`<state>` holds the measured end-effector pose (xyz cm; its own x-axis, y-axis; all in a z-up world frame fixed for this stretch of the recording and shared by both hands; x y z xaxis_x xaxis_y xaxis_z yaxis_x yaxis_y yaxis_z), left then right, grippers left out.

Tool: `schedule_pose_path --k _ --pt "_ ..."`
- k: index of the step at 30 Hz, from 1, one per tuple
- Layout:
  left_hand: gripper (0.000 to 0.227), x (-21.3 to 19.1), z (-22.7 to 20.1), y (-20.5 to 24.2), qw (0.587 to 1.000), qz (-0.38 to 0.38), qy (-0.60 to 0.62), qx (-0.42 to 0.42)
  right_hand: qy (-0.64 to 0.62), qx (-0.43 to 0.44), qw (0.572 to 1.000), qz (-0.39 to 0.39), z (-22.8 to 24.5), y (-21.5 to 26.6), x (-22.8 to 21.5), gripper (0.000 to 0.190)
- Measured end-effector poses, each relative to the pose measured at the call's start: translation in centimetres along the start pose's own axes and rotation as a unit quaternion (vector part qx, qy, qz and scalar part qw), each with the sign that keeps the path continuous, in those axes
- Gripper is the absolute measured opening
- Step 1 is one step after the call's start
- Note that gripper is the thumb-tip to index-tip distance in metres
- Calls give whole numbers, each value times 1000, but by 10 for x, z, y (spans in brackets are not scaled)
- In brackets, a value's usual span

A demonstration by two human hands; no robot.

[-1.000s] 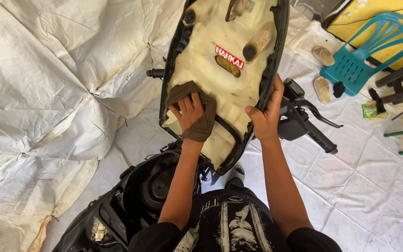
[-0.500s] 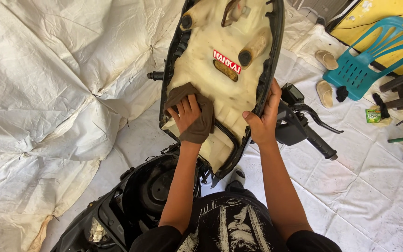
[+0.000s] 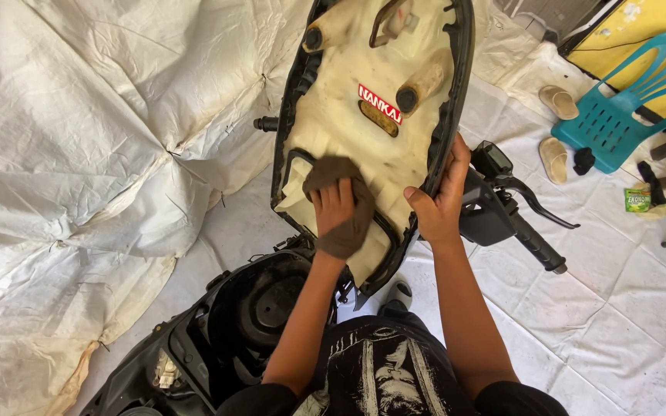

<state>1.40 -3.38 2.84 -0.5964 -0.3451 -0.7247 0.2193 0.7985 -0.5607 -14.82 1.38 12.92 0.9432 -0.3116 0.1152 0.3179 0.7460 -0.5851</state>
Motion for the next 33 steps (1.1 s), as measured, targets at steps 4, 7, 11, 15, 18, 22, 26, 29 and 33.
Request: schedule_pose_path --k 4,7,11,15,18,22,26,29,33 --pt "66 27 37 -29 998 -12 -4 -62 2 -9 1000 5 2 0 1 95" --pt "69 13 27 -31 996 -22 19 -80 8 -11 1000 5 1 2 0 95" --pt "73 -11 -14 3 998 -19 55 28 17 -11 1000 3 -1 2 -2 96" --pt "65 -31 -13 5 991 -17 128 39 21 -19 1000 6 0 -4 1 95" --pt "65 1 13 -7 998 58 18 -24 23 -10 1000 8 2 1 0 95" --pt "70 19 45 -45 996 -11 13 -83 5 -11 1000 9 2 -1 4 95" --pt "73 24 35 -45 992 49 -16 -118 12 -8 1000 6 -2 5 -3 96" --pt "76 -8 -10 -27 997 -35 -63 -35 -1 -8 1000 8 -4 3 -4 96" --pt "77 14 -1 -29 998 14 47 -41 -7 -5 1000 9 -2 3 -1 96"
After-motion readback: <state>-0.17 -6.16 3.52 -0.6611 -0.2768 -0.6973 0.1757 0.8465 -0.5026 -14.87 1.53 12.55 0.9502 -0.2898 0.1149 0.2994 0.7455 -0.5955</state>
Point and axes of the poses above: each hand's wrist, its own y-axis away from the middle knuckle, its own x-axis out of the palm, z = x × y, the point moved 7 cm from there along -y, towards the middle knuckle, and after that the axes turned 5 degrees about -x, right-handed, at the moved point
